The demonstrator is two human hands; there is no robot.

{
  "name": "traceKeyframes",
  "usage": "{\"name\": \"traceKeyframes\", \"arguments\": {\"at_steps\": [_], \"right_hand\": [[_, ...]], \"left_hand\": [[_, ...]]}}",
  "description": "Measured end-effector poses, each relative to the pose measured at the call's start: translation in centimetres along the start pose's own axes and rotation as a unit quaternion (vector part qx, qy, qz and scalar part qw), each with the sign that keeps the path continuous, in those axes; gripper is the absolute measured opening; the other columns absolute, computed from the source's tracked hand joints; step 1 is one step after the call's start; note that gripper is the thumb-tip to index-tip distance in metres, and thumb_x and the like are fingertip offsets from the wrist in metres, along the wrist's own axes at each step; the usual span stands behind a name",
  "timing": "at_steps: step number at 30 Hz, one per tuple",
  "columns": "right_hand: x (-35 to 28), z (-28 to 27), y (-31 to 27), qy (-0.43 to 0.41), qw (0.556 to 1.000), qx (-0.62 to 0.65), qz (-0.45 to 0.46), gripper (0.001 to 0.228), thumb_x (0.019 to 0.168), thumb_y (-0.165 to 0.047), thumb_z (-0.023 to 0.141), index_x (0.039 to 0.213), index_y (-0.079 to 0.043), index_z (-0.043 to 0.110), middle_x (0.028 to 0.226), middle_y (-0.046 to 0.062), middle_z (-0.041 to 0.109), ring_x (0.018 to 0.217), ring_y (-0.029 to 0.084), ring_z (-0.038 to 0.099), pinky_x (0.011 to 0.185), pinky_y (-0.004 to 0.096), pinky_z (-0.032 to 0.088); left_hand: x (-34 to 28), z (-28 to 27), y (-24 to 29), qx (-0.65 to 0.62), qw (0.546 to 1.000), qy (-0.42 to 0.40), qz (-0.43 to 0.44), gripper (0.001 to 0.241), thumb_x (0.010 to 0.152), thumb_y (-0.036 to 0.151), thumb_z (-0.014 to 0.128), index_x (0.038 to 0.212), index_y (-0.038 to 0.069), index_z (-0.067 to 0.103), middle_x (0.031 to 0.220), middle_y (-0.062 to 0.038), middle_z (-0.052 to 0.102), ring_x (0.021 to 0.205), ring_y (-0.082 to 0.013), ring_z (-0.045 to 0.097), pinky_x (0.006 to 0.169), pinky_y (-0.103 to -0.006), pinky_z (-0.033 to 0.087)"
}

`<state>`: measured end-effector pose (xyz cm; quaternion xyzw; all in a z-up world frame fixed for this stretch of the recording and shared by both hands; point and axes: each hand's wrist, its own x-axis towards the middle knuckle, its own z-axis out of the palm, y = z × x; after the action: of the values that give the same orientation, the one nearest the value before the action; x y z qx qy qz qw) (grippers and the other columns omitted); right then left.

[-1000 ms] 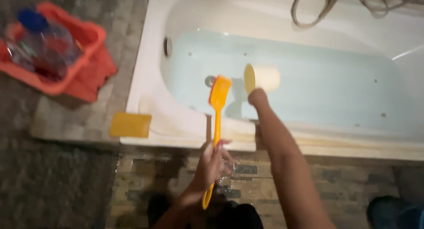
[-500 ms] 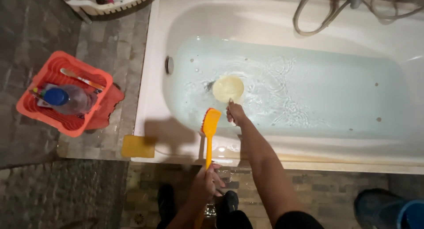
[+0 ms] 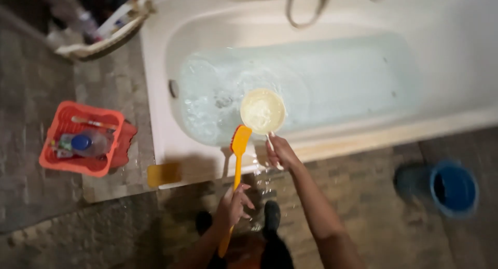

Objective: The person cleans the wall tiles and the rim of a bathtub using a brush, applying water from a scoop to rinse the surfaces.

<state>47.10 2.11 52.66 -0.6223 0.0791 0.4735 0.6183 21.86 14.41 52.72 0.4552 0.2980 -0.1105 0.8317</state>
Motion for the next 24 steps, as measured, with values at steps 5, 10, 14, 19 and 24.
{"name": "traceKeyframes", "arguments": {"at_steps": [5,10,14,19,24], "right_hand": [[-13.6,-3.8,3.6,0.046,0.995,0.088,-0.015,0.043,0.107,-0.046,0.043,0.081,-0.012,0.046,0.049,-0.004,0.034,0.033,0.009,0.028,0.028,0.028,0.021],[-23.8,-10.4,10.9,0.151,0.984,0.092,0.025,0.04,0.106,-0.047,0.045,0.088,-0.012,0.051,0.051,-0.002,0.04,0.034,0.009,0.03,0.03,0.028,0.024],[-26.3,-18.9,19.4,0.187,0.975,0.103,0.068,0.033,0.103,-0.044,0.049,0.09,-0.013,0.052,0.053,-0.001,0.042,0.036,0.01,0.032,0.033,0.028,0.025],[-23.7,-27.0,29.0,0.179,0.968,0.163,0.06,0.03,0.106,-0.036,0.055,0.09,-0.01,0.053,0.055,-0.002,0.042,0.038,0.008,0.032,0.033,0.026,0.025],[-15.8,-28.7,37.4,0.182,0.967,0.177,-0.011,0.036,0.105,-0.03,0.058,0.079,-0.007,0.048,0.052,0.0,0.04,0.036,0.012,0.034,0.032,0.03,0.029]], "left_hand": [[-2.3,1.8,-1.2,0.051,0.984,-0.126,0.113,0.049,0.104,0.037,0.057,0.135,0.001,0.051,0.089,-0.008,0.064,0.072,-0.015,0.071,0.047,-0.0323,0.057],[-3.2,6.8,-3.2,0.161,0.985,-0.012,-0.056,0.046,0.103,0.047,0.047,0.124,0.009,0.063,0.072,-0.008,0.073,0.045,-0.0135,0.056,0.04,-0.0272,0.049],[-1.2,10.4,-9.7,0.132,0.987,-0.014,-0.086,0.04,0.102,0.046,0.049,0.12,0.013,0.06,0.071,-0.007,0.071,0.047,-0.0113,0.06,0.042,-0.0268,0.047],[3.2,13.7,-23.0,0.115,0.993,0.005,-0.024,0.04,0.104,0.045,0.052,0.114,0.007,0.062,0.07,-0.003,0.066,0.047,-0.0077,0.049,0.042,-0.0265,0.04],[9.5,12.5,-34.8,0.062,0.994,-0.065,-0.066,0.036,0.104,0.04,0.054,0.118,0.009,0.064,0.069,-0.004,0.059,0.049,-0.0093,0.052,0.042,-0.026,0.04]]}}
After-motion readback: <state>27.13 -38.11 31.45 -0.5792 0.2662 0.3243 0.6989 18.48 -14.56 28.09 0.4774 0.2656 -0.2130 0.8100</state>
